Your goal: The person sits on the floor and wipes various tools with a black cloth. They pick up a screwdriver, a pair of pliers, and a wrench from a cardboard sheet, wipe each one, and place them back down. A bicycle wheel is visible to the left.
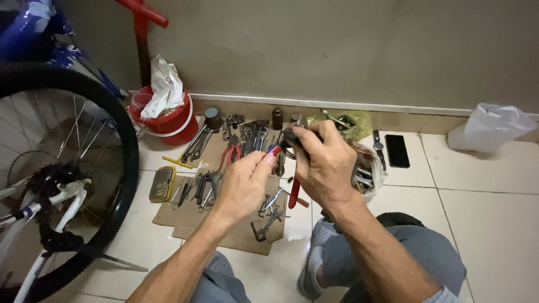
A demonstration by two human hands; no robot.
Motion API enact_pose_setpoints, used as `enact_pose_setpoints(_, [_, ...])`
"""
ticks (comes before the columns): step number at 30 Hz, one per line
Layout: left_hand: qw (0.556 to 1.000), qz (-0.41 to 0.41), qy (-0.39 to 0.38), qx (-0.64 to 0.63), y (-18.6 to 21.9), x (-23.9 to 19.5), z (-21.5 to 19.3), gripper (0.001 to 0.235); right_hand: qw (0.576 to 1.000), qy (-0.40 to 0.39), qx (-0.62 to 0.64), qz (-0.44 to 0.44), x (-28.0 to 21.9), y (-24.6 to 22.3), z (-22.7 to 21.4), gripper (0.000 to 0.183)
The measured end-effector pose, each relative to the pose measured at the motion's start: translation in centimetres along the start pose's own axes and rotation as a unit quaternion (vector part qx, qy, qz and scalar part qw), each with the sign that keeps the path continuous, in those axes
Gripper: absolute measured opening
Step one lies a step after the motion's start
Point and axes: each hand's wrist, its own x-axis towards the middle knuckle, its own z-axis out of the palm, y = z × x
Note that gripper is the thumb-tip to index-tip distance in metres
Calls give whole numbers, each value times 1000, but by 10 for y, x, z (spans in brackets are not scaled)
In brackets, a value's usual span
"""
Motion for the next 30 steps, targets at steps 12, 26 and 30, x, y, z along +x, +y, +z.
enact_pose_setpoints(12, [1000, 16, 6, 3, 6, -2, 0, 31, 999, -16, 27, 11, -2, 0, 0, 17])
enact_pose_setpoints(26, [997, -7, 35, -66, 15, -12, 8, 29, 998, -30, 39, 47, -9, 3, 2, 18])
enact_pose_setpoints(30, [992, -36, 30, -120, 18, -14, 11, 26, 985, -43, 145, 85, -15, -11, -2, 19])
